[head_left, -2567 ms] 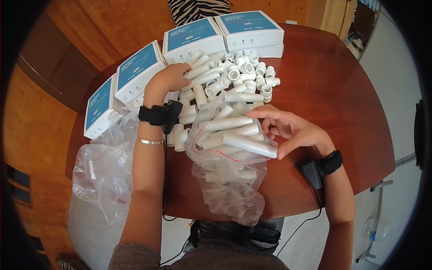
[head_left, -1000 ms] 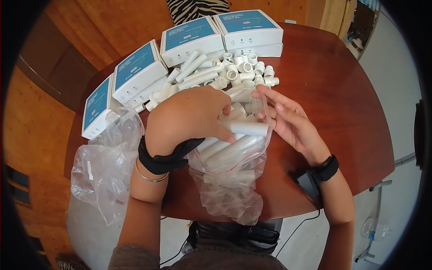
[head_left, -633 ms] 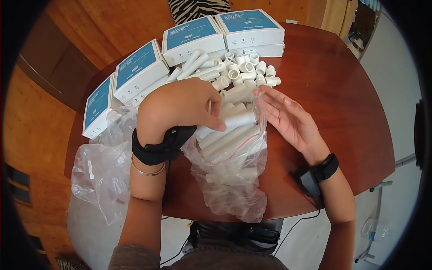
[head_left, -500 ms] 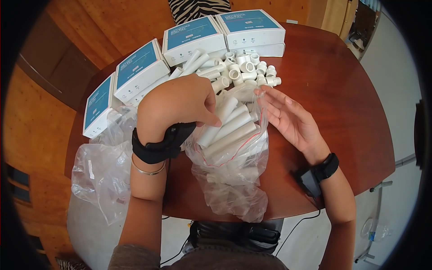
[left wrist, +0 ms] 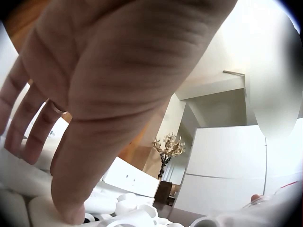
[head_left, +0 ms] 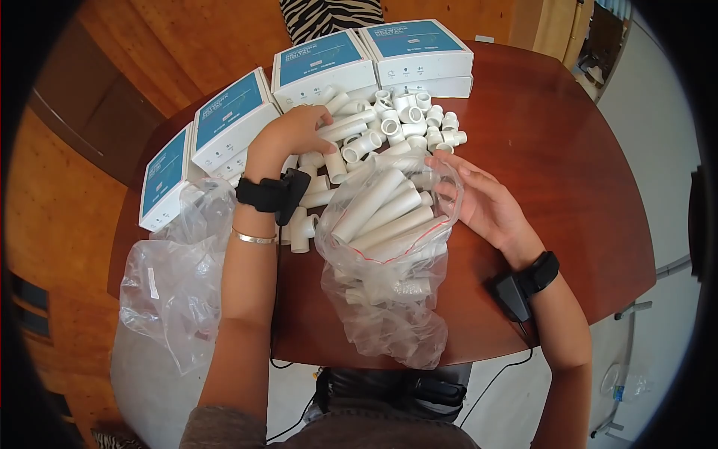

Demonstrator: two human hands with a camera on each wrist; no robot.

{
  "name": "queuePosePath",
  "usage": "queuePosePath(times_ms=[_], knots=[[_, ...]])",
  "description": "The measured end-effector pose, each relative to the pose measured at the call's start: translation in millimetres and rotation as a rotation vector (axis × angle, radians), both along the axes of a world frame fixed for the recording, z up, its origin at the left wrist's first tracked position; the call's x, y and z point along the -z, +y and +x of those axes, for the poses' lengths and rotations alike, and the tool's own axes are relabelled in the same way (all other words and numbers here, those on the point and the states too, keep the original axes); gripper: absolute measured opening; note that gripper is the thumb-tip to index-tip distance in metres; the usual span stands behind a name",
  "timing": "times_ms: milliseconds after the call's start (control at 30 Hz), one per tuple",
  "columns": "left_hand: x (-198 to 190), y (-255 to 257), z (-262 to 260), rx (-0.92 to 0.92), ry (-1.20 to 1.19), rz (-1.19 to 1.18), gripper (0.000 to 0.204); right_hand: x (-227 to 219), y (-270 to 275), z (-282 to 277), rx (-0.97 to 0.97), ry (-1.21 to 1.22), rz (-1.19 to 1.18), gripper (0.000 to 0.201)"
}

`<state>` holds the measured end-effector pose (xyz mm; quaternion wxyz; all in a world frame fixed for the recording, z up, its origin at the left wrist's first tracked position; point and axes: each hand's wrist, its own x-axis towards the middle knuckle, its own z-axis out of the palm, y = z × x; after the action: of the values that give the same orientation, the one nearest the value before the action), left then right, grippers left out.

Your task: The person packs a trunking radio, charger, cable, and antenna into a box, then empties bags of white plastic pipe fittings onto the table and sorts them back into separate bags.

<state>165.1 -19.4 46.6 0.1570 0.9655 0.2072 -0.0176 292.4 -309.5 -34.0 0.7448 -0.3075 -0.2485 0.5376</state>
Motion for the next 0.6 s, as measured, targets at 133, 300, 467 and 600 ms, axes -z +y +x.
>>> queuePosePath(times_ms=[133,300,467,600], knots=[[4.9,4.5,2.5,0.04,0.005,0.055,0.055,-1.0,-0.1,-0.7,0.004,-0.001,-0.007,0.049],[8.9,12.5,6.8,0.025,0.123,-0.008,0.051,-0.2,-0.3,0.2,0.002,-0.012,-0.005,0.05],[1.6,2.7,2.2,-0.007,0.095,-0.076,0.046,-0.6,-0.3,-0.9,0.007,-0.017,-0.006,0.051],[3.0,3.3,3.2,0.024,0.111,-0.088,0.047,-1.6,-0.4,-1.7,0.006,-0.018,0.0,0.052]])
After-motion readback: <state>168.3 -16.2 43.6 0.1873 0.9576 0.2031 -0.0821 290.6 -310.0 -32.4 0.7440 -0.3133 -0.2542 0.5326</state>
